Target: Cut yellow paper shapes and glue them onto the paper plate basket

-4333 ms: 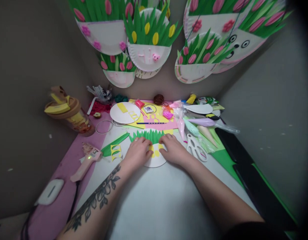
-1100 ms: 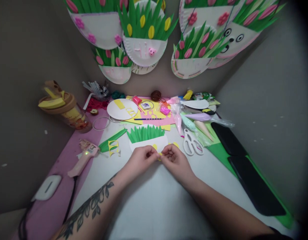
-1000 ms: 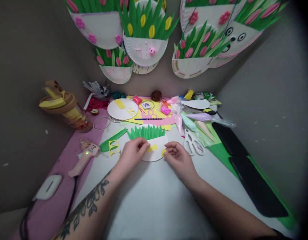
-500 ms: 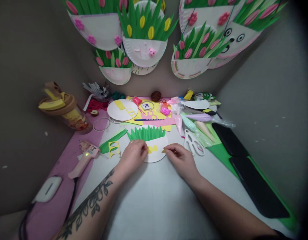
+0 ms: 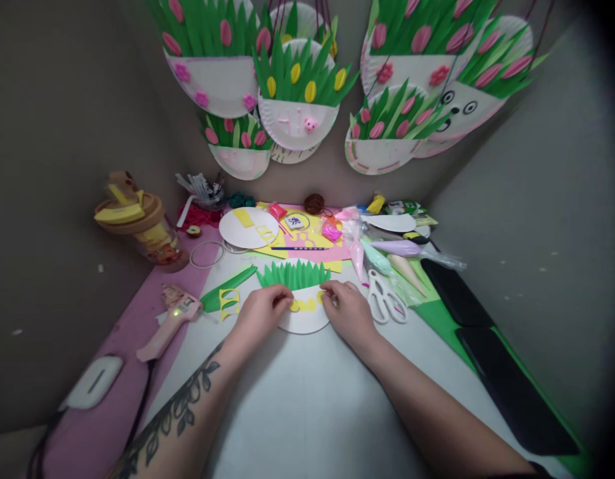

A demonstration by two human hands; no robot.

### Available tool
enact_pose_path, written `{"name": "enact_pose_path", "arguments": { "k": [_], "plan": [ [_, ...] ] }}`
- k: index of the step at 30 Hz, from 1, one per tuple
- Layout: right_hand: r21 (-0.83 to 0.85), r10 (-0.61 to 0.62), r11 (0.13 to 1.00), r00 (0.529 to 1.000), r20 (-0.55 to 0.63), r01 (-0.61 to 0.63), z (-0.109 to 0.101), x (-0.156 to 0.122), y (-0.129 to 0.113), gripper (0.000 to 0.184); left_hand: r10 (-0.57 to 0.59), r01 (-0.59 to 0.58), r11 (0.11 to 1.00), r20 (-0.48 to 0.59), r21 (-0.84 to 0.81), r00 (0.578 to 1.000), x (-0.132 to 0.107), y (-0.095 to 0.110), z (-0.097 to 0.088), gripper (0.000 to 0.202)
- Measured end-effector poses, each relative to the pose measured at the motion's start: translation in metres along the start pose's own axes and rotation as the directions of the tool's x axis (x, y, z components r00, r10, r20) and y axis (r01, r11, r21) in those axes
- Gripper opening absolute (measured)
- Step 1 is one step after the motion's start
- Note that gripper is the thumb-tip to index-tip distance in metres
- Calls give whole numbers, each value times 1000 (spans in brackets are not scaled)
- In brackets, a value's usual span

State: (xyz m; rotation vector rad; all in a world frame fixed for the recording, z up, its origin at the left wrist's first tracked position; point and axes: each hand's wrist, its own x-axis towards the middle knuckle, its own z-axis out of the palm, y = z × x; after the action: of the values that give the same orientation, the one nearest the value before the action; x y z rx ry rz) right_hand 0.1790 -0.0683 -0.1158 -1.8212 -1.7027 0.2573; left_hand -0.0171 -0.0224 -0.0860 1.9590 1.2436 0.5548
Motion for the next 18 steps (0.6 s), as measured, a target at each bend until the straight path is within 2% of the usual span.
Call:
{"name": "enact_pose_path", "arguments": {
  "k": [4,7,10,18],
  "plan": [
    [-62,-105,993,994,-43,102,-3,-2,-3,19,-21,22,990,9,-136,1000,1,0,2,13],
    [81,-158,983,981,-111,167,-10,-11,-9,12,-49,61,952,48,-300,998,1,4,2,10],
    [224,-229,944,970,-83,243,-13,-22,-16,13,-51,87,913,100,-399,994,0,10,3,13],
    [256,-465,845,881,-83,470,-10,-33,-22,23,-20,118,844,189,-524,982,-5,19,11,16]
  ]
}}
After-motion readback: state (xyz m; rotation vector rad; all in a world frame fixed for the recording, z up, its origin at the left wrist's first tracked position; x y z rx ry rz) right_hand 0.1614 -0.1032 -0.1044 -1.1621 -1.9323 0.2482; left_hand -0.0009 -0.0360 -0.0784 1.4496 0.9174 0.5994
